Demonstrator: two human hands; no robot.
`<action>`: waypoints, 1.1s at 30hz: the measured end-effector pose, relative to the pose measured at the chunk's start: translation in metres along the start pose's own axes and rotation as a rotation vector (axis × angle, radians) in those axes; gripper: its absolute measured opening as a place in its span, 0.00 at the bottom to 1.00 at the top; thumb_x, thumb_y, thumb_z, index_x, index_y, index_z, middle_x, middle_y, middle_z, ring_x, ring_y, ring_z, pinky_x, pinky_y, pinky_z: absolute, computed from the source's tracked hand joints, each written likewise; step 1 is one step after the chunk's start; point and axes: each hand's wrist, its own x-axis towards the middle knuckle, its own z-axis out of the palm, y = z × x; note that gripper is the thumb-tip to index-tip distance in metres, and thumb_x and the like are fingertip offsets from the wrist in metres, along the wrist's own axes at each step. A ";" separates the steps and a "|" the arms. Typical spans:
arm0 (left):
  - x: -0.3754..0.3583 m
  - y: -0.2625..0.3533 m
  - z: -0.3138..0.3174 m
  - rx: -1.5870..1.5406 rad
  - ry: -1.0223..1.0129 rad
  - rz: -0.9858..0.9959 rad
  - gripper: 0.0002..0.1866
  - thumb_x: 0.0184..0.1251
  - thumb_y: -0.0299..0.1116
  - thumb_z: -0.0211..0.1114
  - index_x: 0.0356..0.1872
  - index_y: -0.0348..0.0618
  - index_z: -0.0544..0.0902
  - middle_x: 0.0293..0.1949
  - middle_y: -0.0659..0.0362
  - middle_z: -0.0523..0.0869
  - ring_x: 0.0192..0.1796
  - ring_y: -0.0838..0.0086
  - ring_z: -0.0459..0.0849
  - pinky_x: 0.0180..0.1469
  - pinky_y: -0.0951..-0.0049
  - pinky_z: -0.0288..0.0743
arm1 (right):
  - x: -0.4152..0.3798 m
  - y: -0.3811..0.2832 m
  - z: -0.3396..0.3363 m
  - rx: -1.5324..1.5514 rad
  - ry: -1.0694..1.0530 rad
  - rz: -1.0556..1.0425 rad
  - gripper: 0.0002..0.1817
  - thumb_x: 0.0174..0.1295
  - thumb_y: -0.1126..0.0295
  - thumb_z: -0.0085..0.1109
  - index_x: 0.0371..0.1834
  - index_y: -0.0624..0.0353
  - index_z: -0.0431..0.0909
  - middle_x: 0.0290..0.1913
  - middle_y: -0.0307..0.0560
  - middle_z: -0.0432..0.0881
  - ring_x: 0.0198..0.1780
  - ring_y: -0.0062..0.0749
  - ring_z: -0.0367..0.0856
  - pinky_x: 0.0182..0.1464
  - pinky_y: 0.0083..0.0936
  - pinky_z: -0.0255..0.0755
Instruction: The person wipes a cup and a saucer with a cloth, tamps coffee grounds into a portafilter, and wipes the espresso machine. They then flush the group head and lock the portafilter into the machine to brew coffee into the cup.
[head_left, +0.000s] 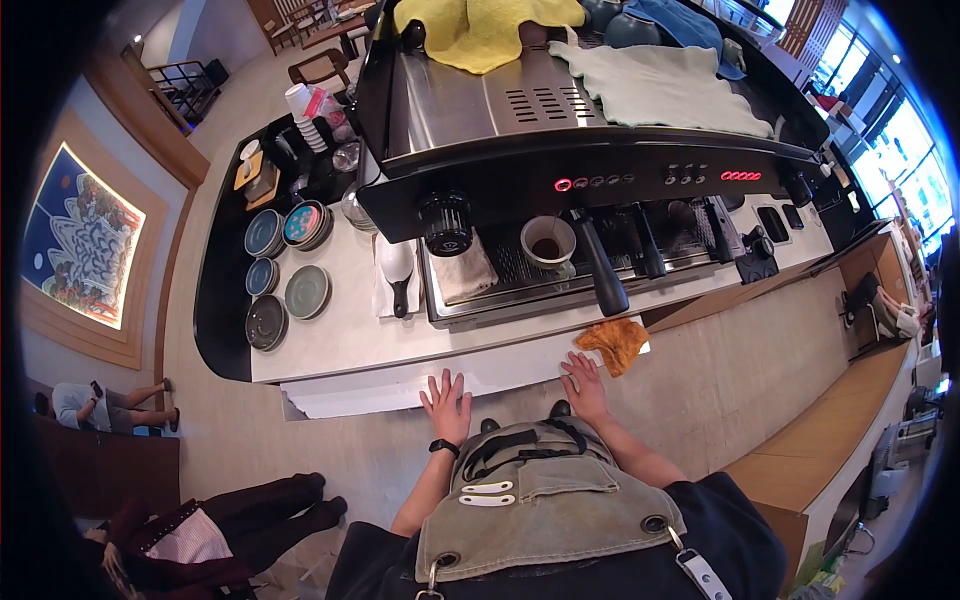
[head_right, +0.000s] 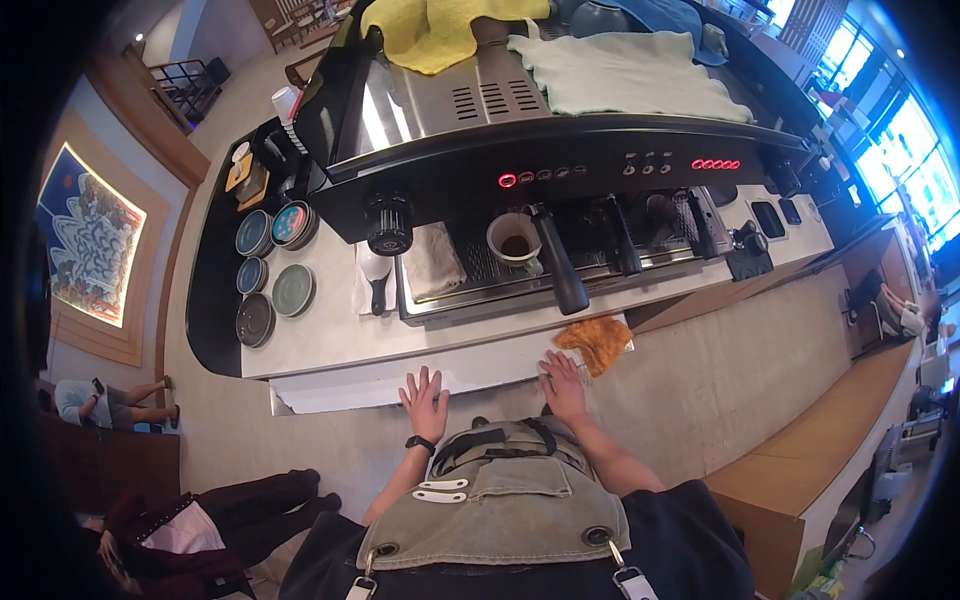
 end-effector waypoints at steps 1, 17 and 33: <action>0.000 0.000 0.000 -0.001 -0.001 0.000 0.26 0.80 0.47 0.59 0.75 0.54 0.76 0.83 0.55 0.63 0.86 0.46 0.48 0.83 0.37 0.27 | 0.000 0.001 0.001 0.002 0.002 -0.002 0.18 0.73 0.65 0.62 0.63 0.55 0.82 0.74 0.53 0.76 0.79 0.54 0.67 0.83 0.47 0.53; -0.001 0.000 0.000 0.002 0.004 0.008 0.26 0.80 0.46 0.58 0.75 0.53 0.76 0.83 0.54 0.64 0.86 0.46 0.48 0.83 0.37 0.28 | -0.001 0.001 0.002 0.002 -0.001 0.001 0.18 0.75 0.64 0.60 0.64 0.55 0.81 0.75 0.53 0.75 0.79 0.54 0.66 0.83 0.48 0.52; -0.001 0.003 -0.003 0.002 0.000 0.000 0.27 0.80 0.46 0.58 0.75 0.54 0.76 0.83 0.55 0.64 0.86 0.46 0.48 0.83 0.37 0.27 | -0.001 0.003 0.003 0.003 0.004 -0.013 0.18 0.74 0.65 0.61 0.64 0.55 0.81 0.74 0.53 0.75 0.79 0.54 0.66 0.83 0.49 0.53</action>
